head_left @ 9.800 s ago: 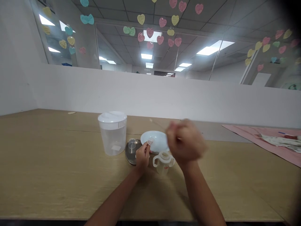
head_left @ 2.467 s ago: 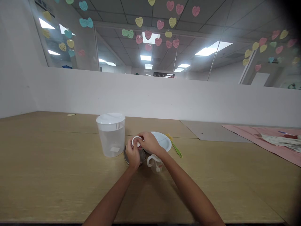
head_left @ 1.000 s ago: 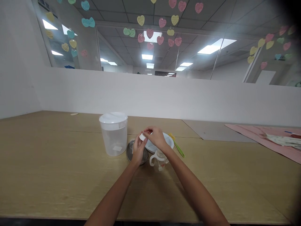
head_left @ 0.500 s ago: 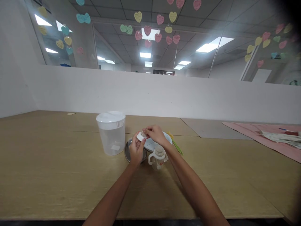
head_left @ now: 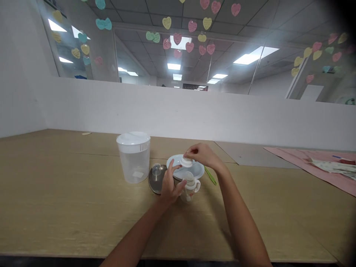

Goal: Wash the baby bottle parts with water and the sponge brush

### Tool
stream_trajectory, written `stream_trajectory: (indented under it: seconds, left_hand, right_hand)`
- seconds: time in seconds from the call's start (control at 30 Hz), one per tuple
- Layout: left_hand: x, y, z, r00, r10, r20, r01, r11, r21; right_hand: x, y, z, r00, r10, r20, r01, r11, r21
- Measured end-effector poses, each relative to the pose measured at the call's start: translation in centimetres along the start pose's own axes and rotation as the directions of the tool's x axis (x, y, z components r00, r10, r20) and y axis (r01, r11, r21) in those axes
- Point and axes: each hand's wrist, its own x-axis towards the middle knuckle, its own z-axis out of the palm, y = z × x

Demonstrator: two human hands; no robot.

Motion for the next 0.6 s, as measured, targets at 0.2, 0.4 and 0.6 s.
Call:
stream_trajectory:
  seconds: [0.2,0.4,0.6]
  left_hand:
    - [-0.7,0.3,1.2,0.996,0.024,0.082,-0.04,0.978,0.203]
    - [-0.5,-0.1,1.0,0.994,0.057,0.096,-0.078,0.971,0.228]
    - [-0.2,-0.3,0.9,0.989,0.07,0.128,-0.096,0.972,0.213]
  right_hand:
    - [-0.5,0.7,-0.8,0.977,0.032,0.209,-0.013,0.996,-0.089]
    - [0.0,0.9,0.1,0.89,-0.014,0.456,0.058,0.995,-0.083]
    - [0.1,1.1,0.1,0.842,-0.104,0.529,0.147,0.988,-0.04]
